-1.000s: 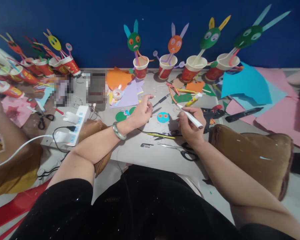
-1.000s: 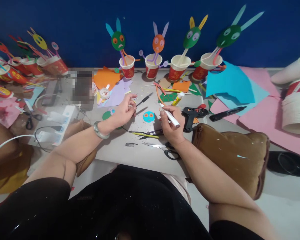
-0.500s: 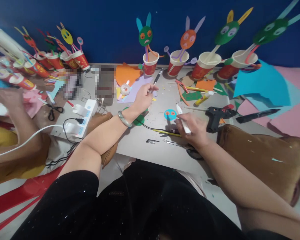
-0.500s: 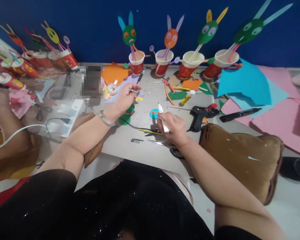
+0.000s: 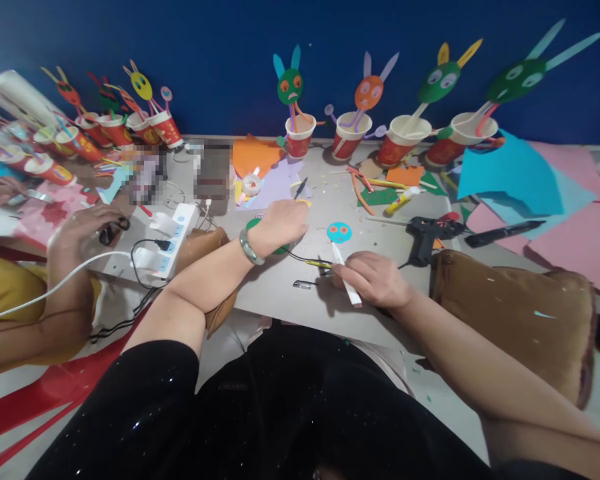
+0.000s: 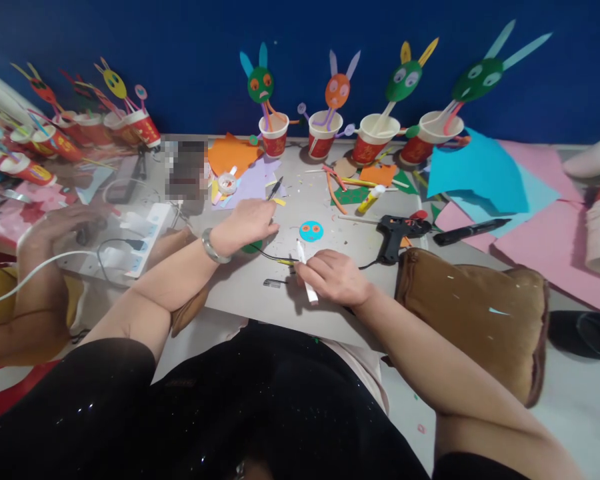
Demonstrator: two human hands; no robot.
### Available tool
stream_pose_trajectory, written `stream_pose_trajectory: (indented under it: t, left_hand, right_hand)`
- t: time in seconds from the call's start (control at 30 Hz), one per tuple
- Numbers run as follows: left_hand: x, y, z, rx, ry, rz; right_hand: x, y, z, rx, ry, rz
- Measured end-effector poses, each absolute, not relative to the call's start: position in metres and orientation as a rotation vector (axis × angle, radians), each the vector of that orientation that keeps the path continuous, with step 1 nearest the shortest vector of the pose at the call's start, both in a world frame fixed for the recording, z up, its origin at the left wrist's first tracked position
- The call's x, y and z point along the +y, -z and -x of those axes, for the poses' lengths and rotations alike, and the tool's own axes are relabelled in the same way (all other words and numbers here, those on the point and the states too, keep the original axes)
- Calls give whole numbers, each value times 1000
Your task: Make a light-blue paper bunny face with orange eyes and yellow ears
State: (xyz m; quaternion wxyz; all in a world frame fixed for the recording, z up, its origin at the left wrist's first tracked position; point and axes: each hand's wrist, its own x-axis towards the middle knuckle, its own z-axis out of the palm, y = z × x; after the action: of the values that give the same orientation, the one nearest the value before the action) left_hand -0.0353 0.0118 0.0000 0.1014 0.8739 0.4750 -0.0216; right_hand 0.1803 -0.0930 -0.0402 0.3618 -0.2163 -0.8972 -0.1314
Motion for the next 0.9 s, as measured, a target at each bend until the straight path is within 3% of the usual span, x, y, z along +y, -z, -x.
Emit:
stream_pose_trajectory:
  t: [0.23,0.4,0.53,0.67,0.9]
  left_hand:
    - [11,6,39,1353,90,-2501]
    - [11,-3,29,1277,-13,-2417]
    - [12,-10,18,1109,-260,-1842]
    - [7,-14,12,974,-392,-1262]
    - [4,-7,9,890,-415,-987]
  right_hand:
    - [-95,48,-183,-2317,202,581]
    - [-95,49,-184,-1947,238,805]
    - [-101,46,-185,-1775,284,1042]
    - [-102,44,-185,-1813,160,940]
    - [-97,43,-185,-1862,145,805]
